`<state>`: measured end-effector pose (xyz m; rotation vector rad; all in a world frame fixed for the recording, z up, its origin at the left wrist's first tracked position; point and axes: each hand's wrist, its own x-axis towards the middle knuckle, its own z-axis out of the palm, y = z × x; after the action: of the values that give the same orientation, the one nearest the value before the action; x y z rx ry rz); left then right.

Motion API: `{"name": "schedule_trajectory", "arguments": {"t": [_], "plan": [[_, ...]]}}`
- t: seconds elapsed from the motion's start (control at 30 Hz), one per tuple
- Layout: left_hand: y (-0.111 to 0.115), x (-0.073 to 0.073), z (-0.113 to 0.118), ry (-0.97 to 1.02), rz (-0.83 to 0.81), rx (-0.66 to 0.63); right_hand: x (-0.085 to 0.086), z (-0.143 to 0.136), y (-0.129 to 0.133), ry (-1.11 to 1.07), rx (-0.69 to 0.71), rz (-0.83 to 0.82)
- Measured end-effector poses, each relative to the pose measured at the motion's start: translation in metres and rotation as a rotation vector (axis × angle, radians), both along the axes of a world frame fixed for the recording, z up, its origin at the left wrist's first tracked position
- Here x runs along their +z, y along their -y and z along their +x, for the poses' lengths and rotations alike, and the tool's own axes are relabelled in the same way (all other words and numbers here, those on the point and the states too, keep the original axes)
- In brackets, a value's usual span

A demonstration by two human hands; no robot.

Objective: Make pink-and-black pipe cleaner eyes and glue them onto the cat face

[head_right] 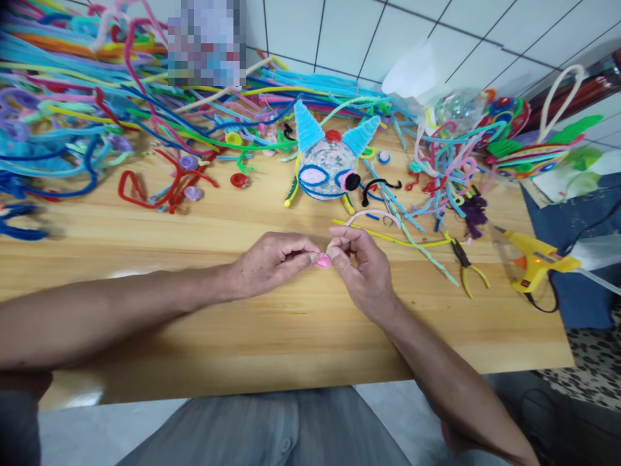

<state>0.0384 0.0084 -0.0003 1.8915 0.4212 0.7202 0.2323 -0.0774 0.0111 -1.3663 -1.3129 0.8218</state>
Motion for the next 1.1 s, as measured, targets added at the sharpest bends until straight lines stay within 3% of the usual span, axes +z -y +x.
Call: {"name": "schedule_trajectory", "arguments": {"t": [0.33, 1.1], "plan": [[-0.0006, 0.0002, -0.0012, -0.016, 0.005, -0.014, -0.0036, 0.0064, 0.0003, 0.153, 0.079, 0.054], [-0.0005, -0.0008, 0.0004, 0.011, 0.065, 0.006, 0.0032, -0.0001, -0.0017, 0.117, 0.056, 0.014]]}}
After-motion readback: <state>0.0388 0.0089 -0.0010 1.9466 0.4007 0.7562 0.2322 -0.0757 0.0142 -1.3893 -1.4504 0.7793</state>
